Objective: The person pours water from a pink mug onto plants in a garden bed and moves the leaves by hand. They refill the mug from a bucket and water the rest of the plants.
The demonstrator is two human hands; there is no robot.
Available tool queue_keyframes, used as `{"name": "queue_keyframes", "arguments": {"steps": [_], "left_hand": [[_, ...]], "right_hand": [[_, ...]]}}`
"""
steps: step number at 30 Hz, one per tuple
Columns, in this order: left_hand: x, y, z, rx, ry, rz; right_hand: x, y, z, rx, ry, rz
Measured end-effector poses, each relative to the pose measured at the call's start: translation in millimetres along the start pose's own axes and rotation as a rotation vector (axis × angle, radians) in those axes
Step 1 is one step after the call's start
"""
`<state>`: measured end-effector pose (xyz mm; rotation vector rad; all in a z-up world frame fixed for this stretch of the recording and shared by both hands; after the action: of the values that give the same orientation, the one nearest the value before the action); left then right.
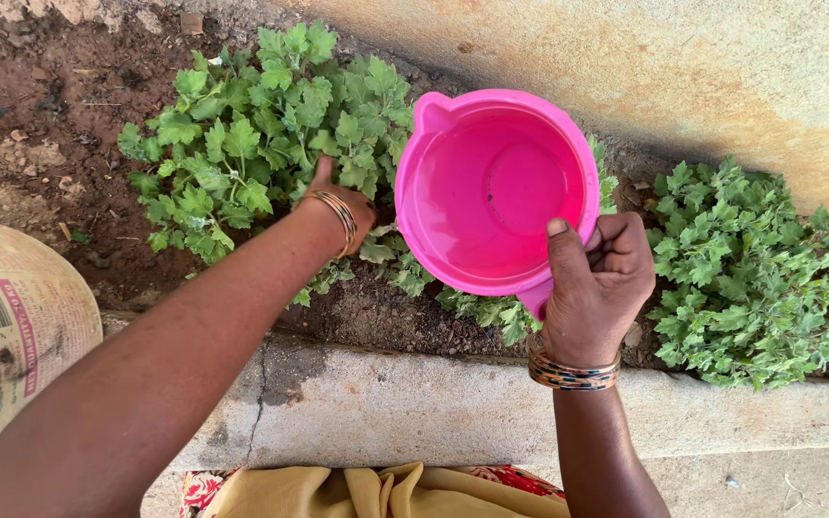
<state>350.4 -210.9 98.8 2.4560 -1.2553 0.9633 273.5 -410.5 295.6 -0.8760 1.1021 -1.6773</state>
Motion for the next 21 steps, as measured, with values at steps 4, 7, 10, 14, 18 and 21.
{"name": "queue_keyframes", "arguments": {"steps": [4,7,10,14,18,21], "left_hand": [[-0.7,5.0,3.4,0.014,0.05,-0.016],[0.6,7.4,0.0,0.026,0.099,0.004],[1.4,13.2,-8.6,0.019,0.056,-0.03],[0.0,18.9,-12.5,0.027,0.008,0.139],[-12.4,20.1,-17.8,0.002,-0.1,0.303],[-23.1,15.1,-22.7,-0.004,-0.231,0.469]], "right_hand": [[-3.0,-1.9,-3.8,-0.008,-0.013,-0.012],[-6.2,-2.6,-6.5,-0.013,-0.022,-0.003],[-8.6,-4.5,-8.1,-0.01,-0.037,-0.002],[-11.3,-6.0,-9.7,-0.019,-0.049,0.038],[-11.6,-7.2,-10.5,-0.023,-0.041,0.019],[-11.6,-7.6,-10.3,-0.021,-0.036,-0.009]]}}
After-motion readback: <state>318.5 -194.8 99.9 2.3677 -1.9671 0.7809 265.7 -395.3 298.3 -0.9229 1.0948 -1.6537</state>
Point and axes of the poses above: each hand's wrist, its own z-axis towards the middle knuckle, its own x-axis out of the back of the hand, y = z × x, the point moved 7 cm from there along z, towards the middle knuckle, and after that the axes turned 13 degrees about z, right-handed, at the moved point
